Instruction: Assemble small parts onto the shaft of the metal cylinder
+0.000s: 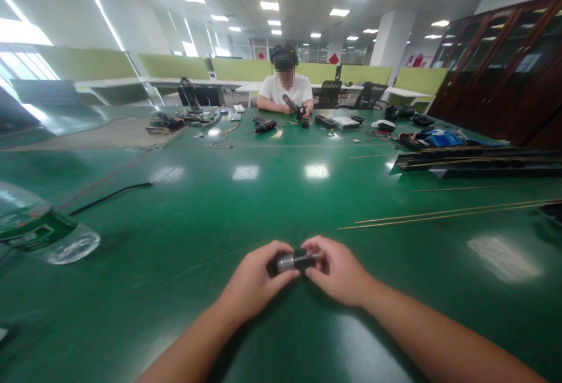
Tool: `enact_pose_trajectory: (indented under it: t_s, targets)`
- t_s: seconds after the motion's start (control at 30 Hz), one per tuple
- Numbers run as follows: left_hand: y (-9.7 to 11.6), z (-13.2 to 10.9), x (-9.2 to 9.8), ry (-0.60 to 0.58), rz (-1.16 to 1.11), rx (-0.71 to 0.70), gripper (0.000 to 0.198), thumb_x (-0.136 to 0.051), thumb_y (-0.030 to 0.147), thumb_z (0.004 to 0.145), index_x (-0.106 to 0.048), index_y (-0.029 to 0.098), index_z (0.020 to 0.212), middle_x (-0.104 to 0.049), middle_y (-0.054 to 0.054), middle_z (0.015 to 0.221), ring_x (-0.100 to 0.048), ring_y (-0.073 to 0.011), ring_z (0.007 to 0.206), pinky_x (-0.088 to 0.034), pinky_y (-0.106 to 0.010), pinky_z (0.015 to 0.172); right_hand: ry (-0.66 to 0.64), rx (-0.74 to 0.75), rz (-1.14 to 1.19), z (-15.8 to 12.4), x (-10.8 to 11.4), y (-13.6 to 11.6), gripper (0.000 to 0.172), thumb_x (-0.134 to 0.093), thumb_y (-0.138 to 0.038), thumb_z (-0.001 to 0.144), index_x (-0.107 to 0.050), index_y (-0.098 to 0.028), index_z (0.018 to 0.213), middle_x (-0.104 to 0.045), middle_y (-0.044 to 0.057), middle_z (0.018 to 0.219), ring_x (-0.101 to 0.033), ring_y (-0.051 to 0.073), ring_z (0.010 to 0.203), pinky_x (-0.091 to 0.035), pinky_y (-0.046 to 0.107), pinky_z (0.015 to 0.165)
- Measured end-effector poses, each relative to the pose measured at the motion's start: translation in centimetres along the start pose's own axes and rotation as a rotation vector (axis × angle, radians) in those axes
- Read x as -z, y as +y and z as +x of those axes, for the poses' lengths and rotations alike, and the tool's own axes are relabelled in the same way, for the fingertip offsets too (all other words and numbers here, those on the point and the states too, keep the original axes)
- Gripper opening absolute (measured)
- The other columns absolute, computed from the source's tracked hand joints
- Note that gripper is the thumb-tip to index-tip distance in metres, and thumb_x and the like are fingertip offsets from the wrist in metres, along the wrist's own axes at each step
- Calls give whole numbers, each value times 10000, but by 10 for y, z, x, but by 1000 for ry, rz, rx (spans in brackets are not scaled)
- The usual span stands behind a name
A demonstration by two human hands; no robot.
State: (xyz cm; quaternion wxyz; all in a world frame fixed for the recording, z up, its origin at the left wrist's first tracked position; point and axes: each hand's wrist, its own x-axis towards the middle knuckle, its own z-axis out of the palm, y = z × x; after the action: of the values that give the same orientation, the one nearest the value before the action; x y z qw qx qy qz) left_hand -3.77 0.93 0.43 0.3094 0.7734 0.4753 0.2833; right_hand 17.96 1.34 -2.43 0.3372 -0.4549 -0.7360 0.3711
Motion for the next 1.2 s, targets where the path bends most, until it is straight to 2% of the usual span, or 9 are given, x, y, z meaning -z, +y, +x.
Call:
enact_pose_trajectory:
  t_s: [0.23, 0.4, 0.67, 1.0, 1.2]
  targets:
    - [5, -1, -4, -38, 40, -39, 225, -715, 324, 830, -680, 255, 1041, -711, 1, 1001, -647, -194, 920, -460, -299, 854, 10, 96, -28, 2, 1, -2, 318, -668, -109, 732, -679, -220, 1030, -674, 10, 892, -619, 158, 749, -481, 258, 674]
    - [6, -1, -3, -38, 51, -31, 209, -700, 343, 844, -688, 262, 1036, -716, 2, 993, -652, -195, 913, -462, -295, 837, -10, 92, -32, 2, 2, -4, 293, -678, -128, 735, -692, -214, 1015, -691, 16, 912, -609, 147, 707, -471, 248, 644]
    - [5, 3, -3, -39, 49, -20, 212, -708, 354, 839, -689, 258, 1027, -718, 3, 979, -654, -194, 912, -462, -295, 835, -19, 79, -60, 3, 1, -4, 232, -694, -164, 744, -719, -220, 968, -684, 4, 804, -577, 143, 638, -436, 244, 603]
    - [11, 1, -5, -33, 43, -24, 222, -704, 367, 832, -702, 230, 1006, -720, -22, 956, -653, -199, 883, -473, -287, 800, -14, 72, -16, 3, 3, -4, 162, -707, -164, 749, -729, -214, 901, -724, 22, 854, -641, 181, 763, -472, 272, 699]
    - [10, -1, -4, -28, 38, -27, 218, -712, 366, 831, -700, 235, 1005, -723, -17, 959, -656, -192, 883, -472, -286, 805, -13, 80, -17, 3, 2, -4, 144, -709, -163, 754, -729, -217, 886, -717, 17, 830, -634, 179, 747, -461, 268, 677]
